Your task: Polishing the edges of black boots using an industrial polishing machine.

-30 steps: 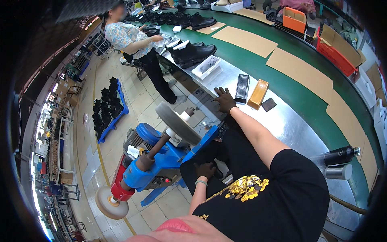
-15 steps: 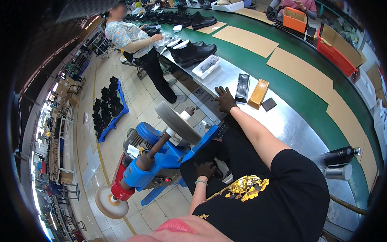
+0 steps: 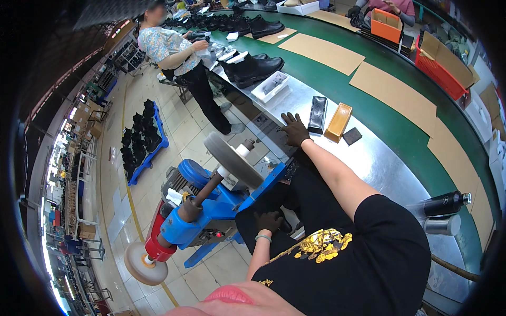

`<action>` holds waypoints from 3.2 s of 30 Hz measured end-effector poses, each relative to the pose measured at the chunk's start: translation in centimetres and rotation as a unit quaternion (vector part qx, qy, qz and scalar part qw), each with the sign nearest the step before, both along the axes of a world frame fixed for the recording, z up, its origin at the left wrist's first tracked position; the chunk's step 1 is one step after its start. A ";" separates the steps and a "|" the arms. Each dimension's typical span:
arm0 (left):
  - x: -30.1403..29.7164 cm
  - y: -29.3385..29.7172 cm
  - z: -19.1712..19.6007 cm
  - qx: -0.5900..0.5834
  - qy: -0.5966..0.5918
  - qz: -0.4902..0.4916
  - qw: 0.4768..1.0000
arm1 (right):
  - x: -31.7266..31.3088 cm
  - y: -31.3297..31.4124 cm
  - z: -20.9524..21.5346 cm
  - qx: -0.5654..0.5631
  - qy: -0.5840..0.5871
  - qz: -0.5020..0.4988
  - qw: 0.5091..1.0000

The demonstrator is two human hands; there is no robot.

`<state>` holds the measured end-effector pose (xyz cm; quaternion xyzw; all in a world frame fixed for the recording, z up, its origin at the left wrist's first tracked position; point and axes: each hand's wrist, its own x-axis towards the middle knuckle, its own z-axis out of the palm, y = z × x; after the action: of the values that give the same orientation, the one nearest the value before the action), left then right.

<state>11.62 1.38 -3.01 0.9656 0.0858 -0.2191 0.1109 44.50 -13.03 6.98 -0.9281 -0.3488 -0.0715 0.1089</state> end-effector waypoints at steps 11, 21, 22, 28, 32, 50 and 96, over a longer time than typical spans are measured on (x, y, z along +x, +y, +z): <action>-0.1 -0.1 0.0 0.007 -0.008 -0.002 1.000 | 0.1 0.0 -0.4 0.012 0.001 0.000 1.000; -0.2 0.1 -0.6 -0.002 -0.010 0.003 1.000 | -0.1 0.2 0.0 0.003 0.005 -0.003 1.000; -0.1 0.1 -0.6 -0.005 -0.014 0.005 1.000 | -0.1 0.1 0.0 0.005 0.005 -0.003 1.000; -0.1 0.1 -0.4 0.003 -0.005 -0.006 1.000 | 0.0 -0.1 -0.1 0.012 0.001 0.000 1.000; 0.0 0.0 -0.2 0.007 0.007 -0.007 1.000 | -0.1 0.0 0.0 0.008 -0.007 0.001 1.000; 0.1 -0.1 -0.1 0.024 0.023 -0.017 0.999 | -0.1 0.1 -0.2 0.039 0.007 -0.008 0.999; -0.1 0.1 -0.4 -0.005 -0.005 0.005 1.000 | 0.0 0.3 -0.3 0.033 0.011 -0.003 0.999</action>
<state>11.47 1.51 -3.36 0.9656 0.0890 -0.2144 0.1169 44.52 -12.70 6.66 -0.9258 -0.3421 -0.0731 0.1431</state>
